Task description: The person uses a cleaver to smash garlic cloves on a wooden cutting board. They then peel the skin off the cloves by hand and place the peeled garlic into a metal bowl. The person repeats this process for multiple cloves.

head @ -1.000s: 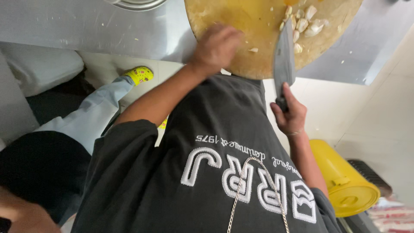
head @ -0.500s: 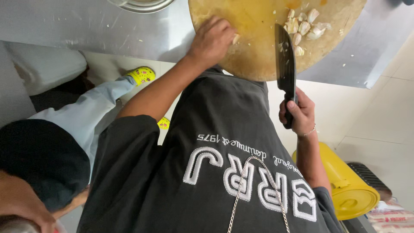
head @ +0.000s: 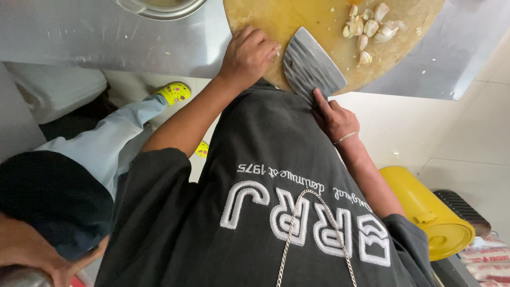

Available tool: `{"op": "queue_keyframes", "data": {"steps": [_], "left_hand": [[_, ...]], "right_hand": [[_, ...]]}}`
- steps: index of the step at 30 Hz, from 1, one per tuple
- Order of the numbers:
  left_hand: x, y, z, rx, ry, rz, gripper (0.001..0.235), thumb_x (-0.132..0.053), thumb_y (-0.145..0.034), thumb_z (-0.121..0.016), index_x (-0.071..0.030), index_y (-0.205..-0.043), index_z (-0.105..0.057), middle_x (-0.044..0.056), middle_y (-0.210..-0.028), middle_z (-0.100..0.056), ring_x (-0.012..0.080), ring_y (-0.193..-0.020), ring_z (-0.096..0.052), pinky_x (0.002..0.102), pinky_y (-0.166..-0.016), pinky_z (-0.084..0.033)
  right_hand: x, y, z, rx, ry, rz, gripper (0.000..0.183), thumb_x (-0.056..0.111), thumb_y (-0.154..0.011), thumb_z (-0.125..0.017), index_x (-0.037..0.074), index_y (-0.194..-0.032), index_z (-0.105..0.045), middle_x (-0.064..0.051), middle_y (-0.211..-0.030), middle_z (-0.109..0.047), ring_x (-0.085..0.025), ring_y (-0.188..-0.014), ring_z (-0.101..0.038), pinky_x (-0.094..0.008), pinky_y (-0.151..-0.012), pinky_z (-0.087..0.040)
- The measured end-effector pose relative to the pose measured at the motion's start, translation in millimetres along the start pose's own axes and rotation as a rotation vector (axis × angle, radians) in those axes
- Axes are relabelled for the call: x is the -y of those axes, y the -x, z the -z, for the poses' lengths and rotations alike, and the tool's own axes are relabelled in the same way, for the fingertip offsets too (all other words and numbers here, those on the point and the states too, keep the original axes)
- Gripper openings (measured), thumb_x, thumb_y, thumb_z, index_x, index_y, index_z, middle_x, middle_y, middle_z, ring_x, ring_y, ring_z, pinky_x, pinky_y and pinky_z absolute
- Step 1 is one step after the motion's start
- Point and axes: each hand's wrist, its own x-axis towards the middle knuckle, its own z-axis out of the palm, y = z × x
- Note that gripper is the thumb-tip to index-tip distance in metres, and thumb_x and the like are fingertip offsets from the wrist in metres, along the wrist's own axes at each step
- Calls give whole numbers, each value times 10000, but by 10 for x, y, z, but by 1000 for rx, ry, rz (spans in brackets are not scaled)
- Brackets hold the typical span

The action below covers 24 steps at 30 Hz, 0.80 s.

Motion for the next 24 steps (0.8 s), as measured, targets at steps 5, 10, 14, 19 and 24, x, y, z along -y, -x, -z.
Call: {"op": "queue_keyframes", "data": {"steps": [5, 10, 14, 19, 24], "left_hand": [[64, -48, -180, -100, 14, -4, 104, -116, -902, -766, -111, -996, -721, 33, -950, -626, 251, -963, -596, 420, -854, -495], [-183, -194, -319, -42, 186, 84, 116, -91, -909, -733, -80, -1025, -731, 53, -967, -675, 271, -961, -618, 429, -853, -500], [1, -147, -189, -130, 191, 133, 158, -51, -949, -700, -26, -1105, -704, 120, -1045, -678, 318, -1000, -619, 441, -910, -501], [178, -168, 22, -67, 118, 222, 164, -71, -983, -695, -38, -1144, -685, 111, -1084, -671, 335, -1027, -616, 456, -940, -502], [232, -237, 10, -49, 47, 219, 196, -103, -990, -700, -73, -1179, -661, 115, -1108, -650, 346, -1051, -613, 469, -940, -487]], "right_hand": [[-82, 85, 253, -88, -551, -50, 631, 105, -994, -729, 69, -1576, -488, -169, -934, -666, -279, -790, -671, -369, -765, -558], [-118, 196, 495, -48, -686, -239, 600, 95, -971, -725, 25, -1531, -521, -133, -837, -651, -245, -690, -628, -333, -693, -523], [-20, 180, 446, -171, -271, -8, 616, 125, -911, -799, 24, -1464, -546, -167, -915, -668, -324, -769, -670, -390, -694, -542], [32, 37, 209, 65, 25, -11, 566, 202, -889, -865, 154, -1406, -639, -125, -769, -661, -324, -620, -643, -438, -566, -510], [-84, 198, 389, -4, -613, -68, 585, 197, -982, -712, 94, -1529, -531, -74, -845, -642, -225, -692, -622, -361, -630, -510]]}}
